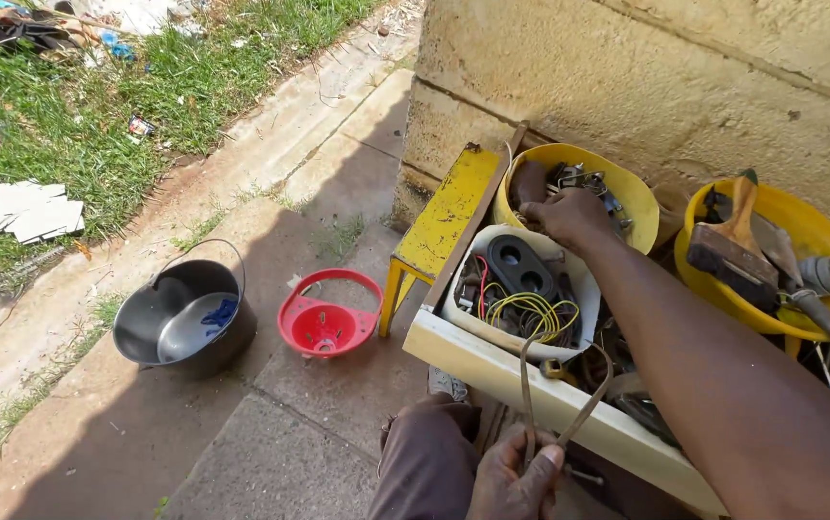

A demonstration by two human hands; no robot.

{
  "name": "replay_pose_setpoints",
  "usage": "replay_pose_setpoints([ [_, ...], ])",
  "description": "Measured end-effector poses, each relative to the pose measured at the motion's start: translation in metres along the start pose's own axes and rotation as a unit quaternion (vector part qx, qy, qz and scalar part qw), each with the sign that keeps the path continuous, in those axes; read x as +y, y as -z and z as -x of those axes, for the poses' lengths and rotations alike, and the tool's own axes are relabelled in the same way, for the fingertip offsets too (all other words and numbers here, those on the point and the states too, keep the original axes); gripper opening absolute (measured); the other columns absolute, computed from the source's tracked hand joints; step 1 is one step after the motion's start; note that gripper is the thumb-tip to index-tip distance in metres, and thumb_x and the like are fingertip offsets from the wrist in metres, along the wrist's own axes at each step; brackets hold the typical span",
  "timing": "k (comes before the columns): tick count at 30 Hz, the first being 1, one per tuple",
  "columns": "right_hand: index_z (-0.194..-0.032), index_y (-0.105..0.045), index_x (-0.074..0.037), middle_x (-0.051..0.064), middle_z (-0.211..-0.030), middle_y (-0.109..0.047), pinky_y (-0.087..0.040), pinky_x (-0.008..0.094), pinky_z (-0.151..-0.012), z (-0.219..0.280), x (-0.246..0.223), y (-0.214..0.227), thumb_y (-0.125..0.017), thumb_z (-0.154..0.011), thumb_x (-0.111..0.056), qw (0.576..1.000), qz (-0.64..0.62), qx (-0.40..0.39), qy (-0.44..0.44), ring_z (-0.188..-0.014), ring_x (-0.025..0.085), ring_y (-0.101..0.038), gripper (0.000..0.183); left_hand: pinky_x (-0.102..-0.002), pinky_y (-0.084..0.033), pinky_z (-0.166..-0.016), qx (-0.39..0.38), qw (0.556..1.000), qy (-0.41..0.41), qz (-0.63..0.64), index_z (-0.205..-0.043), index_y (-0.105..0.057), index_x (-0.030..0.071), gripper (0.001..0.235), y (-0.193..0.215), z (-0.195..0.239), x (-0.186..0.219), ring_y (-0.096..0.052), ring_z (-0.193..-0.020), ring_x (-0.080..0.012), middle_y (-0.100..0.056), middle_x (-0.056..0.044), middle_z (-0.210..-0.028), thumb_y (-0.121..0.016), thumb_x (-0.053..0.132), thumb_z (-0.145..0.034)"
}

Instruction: Bending a metal wire and sanding its surface with an abrasive cloth.

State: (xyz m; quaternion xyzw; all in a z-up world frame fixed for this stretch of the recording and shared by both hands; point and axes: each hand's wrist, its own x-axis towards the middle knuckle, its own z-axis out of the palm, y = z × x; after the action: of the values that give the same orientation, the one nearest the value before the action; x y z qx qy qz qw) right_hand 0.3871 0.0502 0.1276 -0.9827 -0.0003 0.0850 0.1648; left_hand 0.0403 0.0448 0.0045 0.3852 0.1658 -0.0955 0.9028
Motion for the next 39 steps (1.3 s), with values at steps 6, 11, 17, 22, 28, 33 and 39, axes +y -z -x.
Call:
replay_pose_setpoints([
  [6, -0.063, -0.065, -0.012, 0.013, -0.077, -0.072, -0.038, 0.052, -0.060, -0.009, 0.002, -0.011, -0.069, -0.085, -0.082, 0.999, 0.045, 0.016, 0.006, -0.073, 0.038, -0.069, 0.074, -0.028, -0.034, -0.050, 0.031, 0.999, 0.012, -0.014, -0.099, -0.072, 0.011, 0.015, -0.011, 0.007, 0.002, -0.045, -0.048, -0.0120, -0.061, -0.007, -0.066, -0.076, 0.025, -0.100],
  [11, -0.079, -0.063, -0.016, 0.006, -0.081, -0.059, -0.038, 0.049, -0.067, -0.017, 0.016, -0.019, -0.077, -0.081, -0.056, 0.997, -0.073, 0.033, -0.014, -0.077, 0.028, -0.055, 0.042, -0.028, -0.039, -0.050, 0.016, 0.999, -0.013, -0.049, -0.098, -0.070, 0.012, 0.017, -0.011, 0.007, -0.001, -0.050, -0.048, -0.0127, -0.060, -0.004, -0.069, -0.075, 0.028, -0.101],
  [17, -0.081, -0.047, -0.014, 0.012, -0.078, -0.046, -0.026, 0.057, -0.064, -0.035, 0.056, -0.023, -0.045, -0.101, -0.044, 0.955, -0.263, 0.123, 0.057, -0.070, 0.032, -0.042, 0.035, -0.027, -0.038, -0.041, -0.016, 0.999, -0.040, -0.005, -0.103, -0.069, 0.009, 0.013, -0.003, -0.010, -0.025, -0.049, -0.040, -0.0120, -0.058, -0.006, -0.058, -0.076, 0.020, -0.103],
  [22, -0.118, -0.059, -0.010, 0.007, -0.089, -0.055, -0.035, 0.027, -0.044, 0.115, 0.087, 0.038, -0.039, -0.094, -0.010, 0.816, -0.535, 0.182, 0.123, -0.061, 0.013, -0.045, 0.032, -0.028, -0.044, -0.036, -0.091, 0.994, -0.062, 0.014, -0.112, -0.056, 0.008, 0.020, 0.007, -0.012, -0.041, -0.052, -0.041, -0.0135, -0.053, -0.007, -0.067, -0.074, 0.015, -0.106],
  [28, -0.136, -0.067, -0.013, 0.017, -0.088, -0.060, -0.029, 0.037, -0.049, 0.296, 0.234, -0.022, -0.039, -0.117, -0.027, 0.722, -0.669, 0.135, -0.112, -0.053, 0.021, -0.036, 0.037, -0.039, -0.039, -0.043, -0.116, 0.992, 0.008, -0.043, -0.118, -0.061, 0.013, 0.017, 0.000, 0.006, -0.020, -0.055, -0.043, -0.0223, -0.062, -0.011, -0.059, -0.073, 0.019, -0.108],
  [33, -0.147, -0.067, -0.004, 0.009, -0.141, -0.074, -0.049, 0.039, -0.106, 0.376, 0.295, -0.094, -0.055, -0.099, -0.038, 0.808, -0.571, 0.106, -0.105, -0.130, 0.022, -0.064, 0.060, -0.037, -0.046, -0.043, -0.111, 0.986, -0.007, -0.122, -0.120, -0.060, 0.009, 0.023, -0.012, 0.023, -0.037, -0.064, -0.046, -0.0233, -0.071, -0.013, -0.084, -0.072, 0.019, -0.103],
  [39, -0.125, -0.071, 0.001, 0.001, -0.060, -0.045, -0.051, 0.037, -0.045, 0.351, 0.295, -0.092, -0.069, -0.100, -0.036, 0.621, -0.783, 0.013, 0.022, -0.050, 0.014, -0.046, 0.045, -0.032, -0.045, -0.038, -0.122, 0.982, -0.016, -0.143, -0.117, -0.059, 0.008, 0.018, -0.017, 0.034, -0.069, -0.059, -0.045, -0.0192, -0.064, -0.012, -0.079, -0.069, 0.014, -0.103],
])
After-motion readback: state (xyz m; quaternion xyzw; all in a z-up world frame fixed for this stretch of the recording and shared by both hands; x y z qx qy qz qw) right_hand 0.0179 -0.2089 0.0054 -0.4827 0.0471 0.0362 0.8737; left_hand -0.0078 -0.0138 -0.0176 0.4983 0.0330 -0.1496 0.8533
